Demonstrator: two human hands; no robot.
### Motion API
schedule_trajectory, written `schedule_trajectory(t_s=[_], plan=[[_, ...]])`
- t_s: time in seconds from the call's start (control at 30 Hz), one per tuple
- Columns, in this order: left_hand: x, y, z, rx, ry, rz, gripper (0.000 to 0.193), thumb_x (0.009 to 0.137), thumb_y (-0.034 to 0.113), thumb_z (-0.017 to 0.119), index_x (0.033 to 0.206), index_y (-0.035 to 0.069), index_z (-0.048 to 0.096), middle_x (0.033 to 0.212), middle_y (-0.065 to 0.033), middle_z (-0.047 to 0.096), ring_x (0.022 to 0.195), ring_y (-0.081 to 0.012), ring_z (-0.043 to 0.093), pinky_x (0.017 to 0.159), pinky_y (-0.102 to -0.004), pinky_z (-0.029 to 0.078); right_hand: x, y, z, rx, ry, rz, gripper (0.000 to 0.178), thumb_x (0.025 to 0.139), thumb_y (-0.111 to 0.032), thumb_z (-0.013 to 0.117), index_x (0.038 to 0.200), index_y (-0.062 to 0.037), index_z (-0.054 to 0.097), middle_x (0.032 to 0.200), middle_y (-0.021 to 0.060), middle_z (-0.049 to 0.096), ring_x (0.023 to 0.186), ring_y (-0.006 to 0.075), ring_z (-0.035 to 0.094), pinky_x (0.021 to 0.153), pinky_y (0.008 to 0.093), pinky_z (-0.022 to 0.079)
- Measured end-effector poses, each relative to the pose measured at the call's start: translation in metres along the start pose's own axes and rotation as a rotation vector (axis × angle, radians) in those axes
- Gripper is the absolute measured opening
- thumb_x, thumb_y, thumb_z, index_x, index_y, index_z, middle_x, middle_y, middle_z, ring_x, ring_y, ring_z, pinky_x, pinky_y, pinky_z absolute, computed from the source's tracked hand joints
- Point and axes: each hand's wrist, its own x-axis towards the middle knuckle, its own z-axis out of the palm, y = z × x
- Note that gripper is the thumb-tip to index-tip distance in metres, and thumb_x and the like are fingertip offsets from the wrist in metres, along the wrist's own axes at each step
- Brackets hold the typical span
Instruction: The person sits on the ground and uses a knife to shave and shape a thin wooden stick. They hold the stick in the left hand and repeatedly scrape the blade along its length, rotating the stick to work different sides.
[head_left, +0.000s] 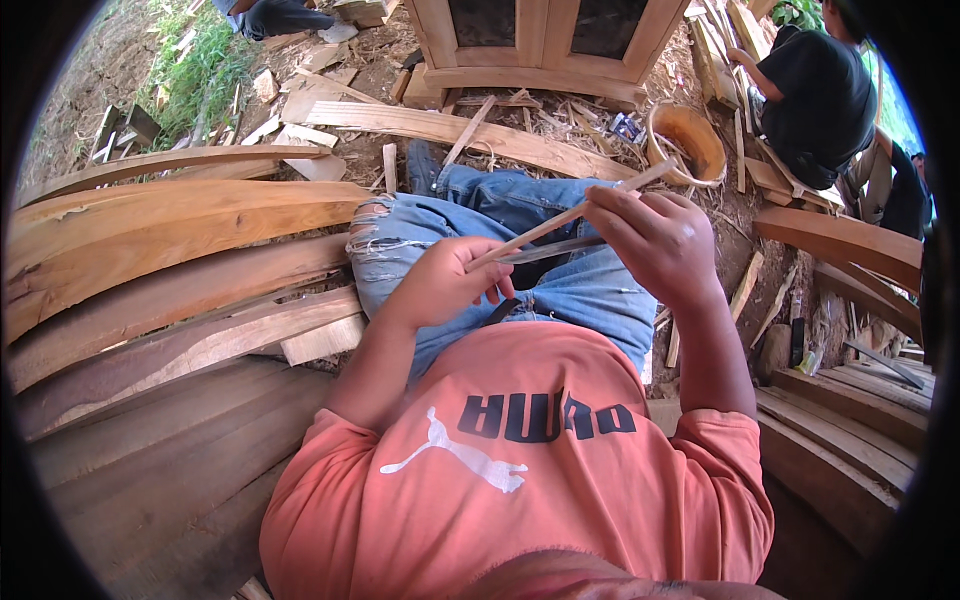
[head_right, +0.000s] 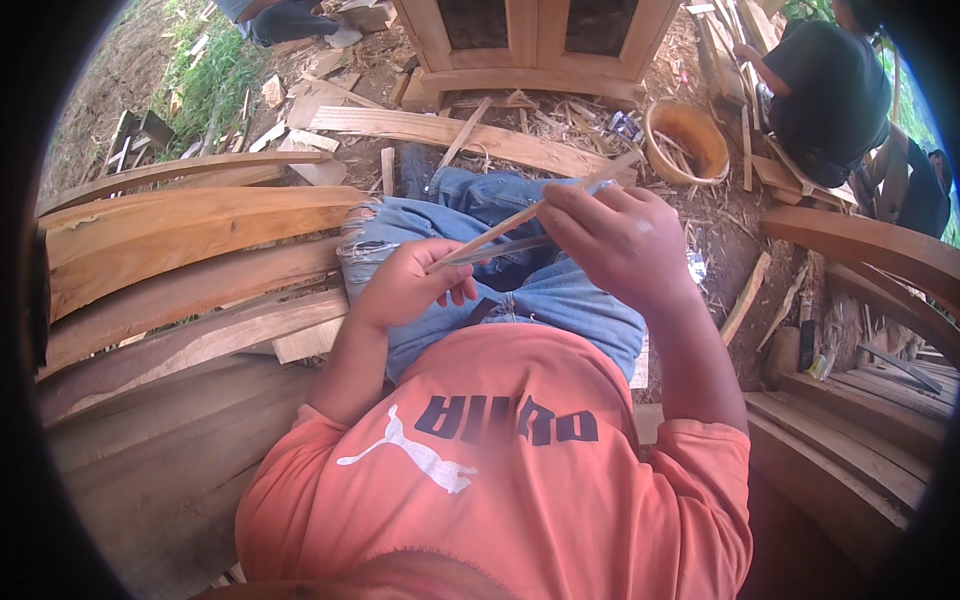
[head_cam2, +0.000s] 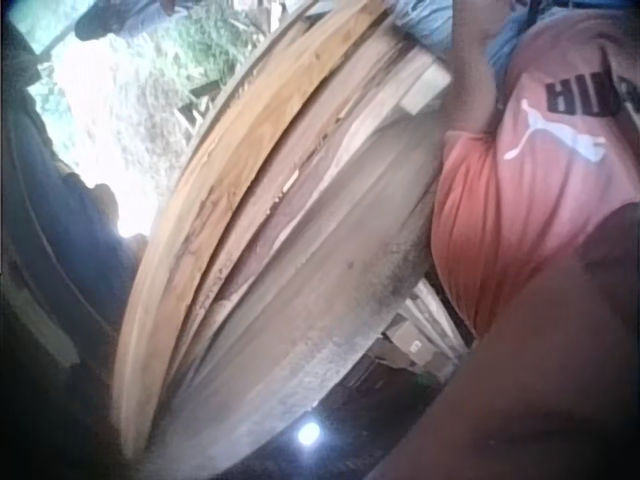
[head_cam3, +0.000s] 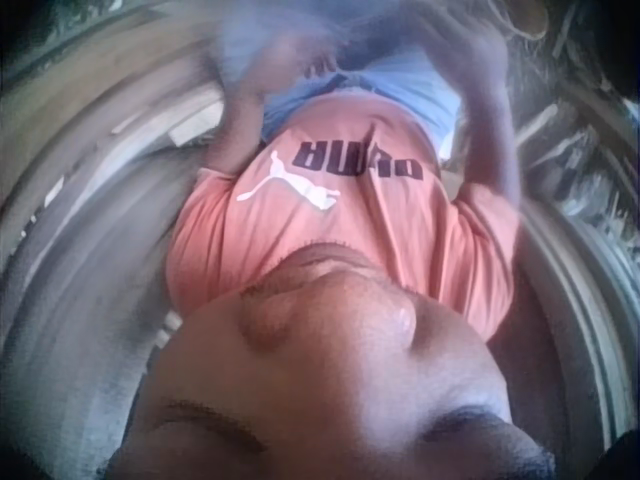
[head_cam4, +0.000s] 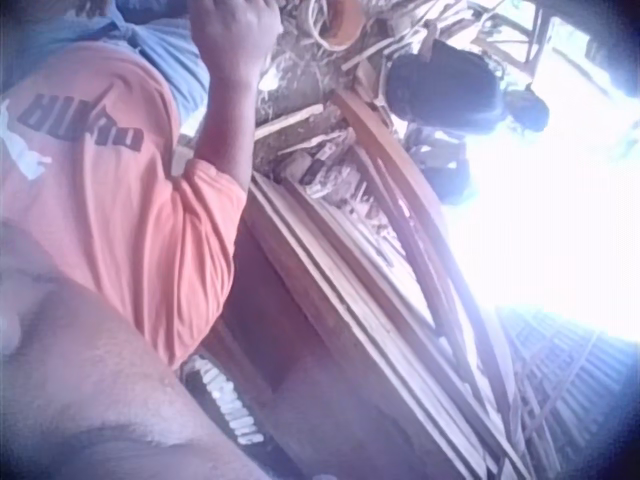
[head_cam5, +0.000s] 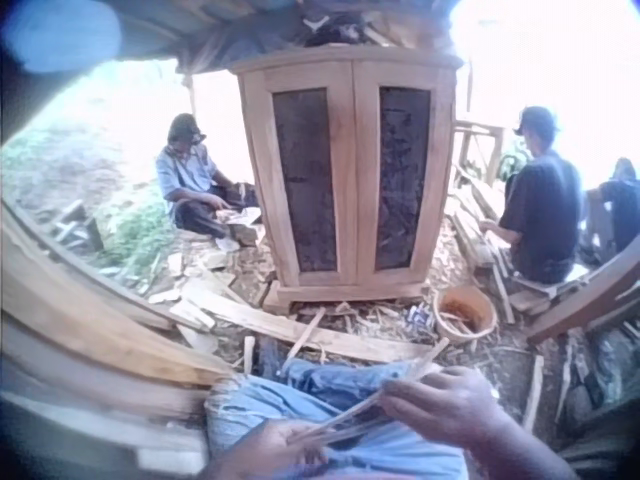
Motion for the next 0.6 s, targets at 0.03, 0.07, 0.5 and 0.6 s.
schedule_trajectory(t_s=[0.03,0.07,0.5,0.6], plan=[[0.002,-0.002,0.005,0.006,0.008,0.023,0.030,0.108,0.027,0.064,0.122,0.002,0.072,0.088,-0.0028,0.072,0.075,-0.0080,0.063,0.067,-0.0236,0.049,0.002,-0.001,0.001,0.007,0.003,0.041,0.021,0.086,-0.015,0.068,0.106,-0.0135,0.071,0.114,-0.0037,0.074,0.076,0.0151,0.070,0.064,0.0319,0.056],[0.003,-0.005,0.010,0.013,0.017,0.046,0.033,0.109,0.032,0.063,0.120,0.002,0.071,0.084,-0.0001,0.066,0.072,-0.0069,0.057,0.065,-0.0228,0.045,0.003,-0.001,0.002,0.014,0.005,0.082,0.021,0.086,-0.015,0.068,0.107,-0.0134,0.071,0.115,-0.0035,0.074,0.077,0.0157,0.071,0.065,0.0323,0.056],[0.007,-0.022,0.034,-0.404,-0.069,0.066,0.036,0.118,0.033,0.043,0.122,0.002,0.061,0.074,0.0066,0.039,0.064,-0.0042,0.032,0.057,-0.0218,0.026,-0.022,-0.006,0.058,0.745,0.263,0.845,0.021,0.098,-0.018,0.076,0.113,-0.0061,0.068,0.096,0.0030,0.072,0.073,0.0100,0.063,0.063,0.0264,0.049],[0.009,-0.023,0.041,-0.378,-0.048,0.058,0.036,0.118,0.032,0.043,0.122,0.002,0.062,0.075,0.0065,0.040,0.066,-0.0043,0.034,0.058,-0.0216,0.028,-0.024,-0.027,0.068,1.099,0.121,0.942,0.020,0.104,-0.021,0.071,0.110,-0.0018,0.067,0.082,0.0019,0.067,0.074,0.0092,0.061,0.067,0.0283,0.049]])
